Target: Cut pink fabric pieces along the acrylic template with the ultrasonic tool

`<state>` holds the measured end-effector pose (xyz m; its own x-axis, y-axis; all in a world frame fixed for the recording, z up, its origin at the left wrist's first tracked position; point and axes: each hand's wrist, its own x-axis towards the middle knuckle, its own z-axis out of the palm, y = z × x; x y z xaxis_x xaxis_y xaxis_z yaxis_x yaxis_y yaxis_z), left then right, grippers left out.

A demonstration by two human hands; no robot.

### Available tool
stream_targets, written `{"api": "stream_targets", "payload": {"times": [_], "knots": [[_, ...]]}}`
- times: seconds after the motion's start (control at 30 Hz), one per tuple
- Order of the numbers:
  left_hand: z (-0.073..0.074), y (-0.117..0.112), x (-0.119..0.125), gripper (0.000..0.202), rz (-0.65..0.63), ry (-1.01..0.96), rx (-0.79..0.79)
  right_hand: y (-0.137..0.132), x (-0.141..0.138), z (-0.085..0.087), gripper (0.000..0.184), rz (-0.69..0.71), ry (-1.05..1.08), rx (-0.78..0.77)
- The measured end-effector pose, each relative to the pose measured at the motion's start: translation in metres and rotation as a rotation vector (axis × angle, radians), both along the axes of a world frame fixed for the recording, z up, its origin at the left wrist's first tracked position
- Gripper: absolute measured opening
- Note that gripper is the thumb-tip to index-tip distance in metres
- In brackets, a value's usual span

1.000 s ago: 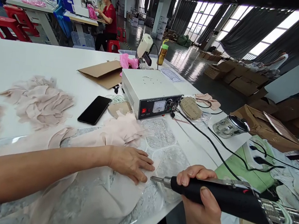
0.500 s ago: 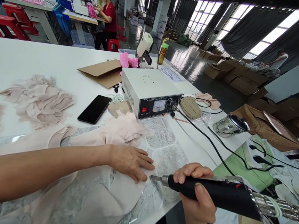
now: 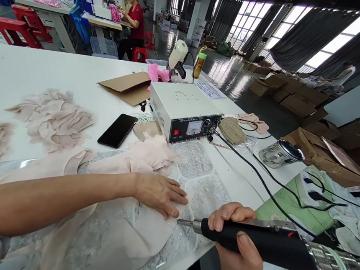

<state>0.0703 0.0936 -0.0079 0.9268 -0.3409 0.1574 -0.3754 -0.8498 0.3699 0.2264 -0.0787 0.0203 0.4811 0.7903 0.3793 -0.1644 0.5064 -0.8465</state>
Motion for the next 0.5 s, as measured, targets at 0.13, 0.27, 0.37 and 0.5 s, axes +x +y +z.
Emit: {"api": "stream_targets", "payload": {"times": [0.13, 0.27, 0.37, 0.5], "knots": [[0.0000, -0.0003, -0.0001, 0.003, 0.016, -0.024, -0.030, 0.0002, 0.0005, -0.0020, 0.012, 0.008, -0.001, 0.005], [-0.0001, -0.0010, 0.0001, 0.004, 0.007, -0.046, 0.002, 0.0004, 0.0000, -0.0042, 0.010, 0.023, -0.006, 0.011], [0.0007, -0.0024, 0.0002, 0.007, 0.005, -0.003, 0.081, 0.0003, 0.0003, -0.0030, 0.010, 0.031, 0.001, 0.029], [0.0044, -0.0025, -0.0030, 0.009, -0.001, -0.030, 0.155, -0.0021, 0.0088, -0.0001, 0.013, -0.036, 0.032, 0.066]]}}
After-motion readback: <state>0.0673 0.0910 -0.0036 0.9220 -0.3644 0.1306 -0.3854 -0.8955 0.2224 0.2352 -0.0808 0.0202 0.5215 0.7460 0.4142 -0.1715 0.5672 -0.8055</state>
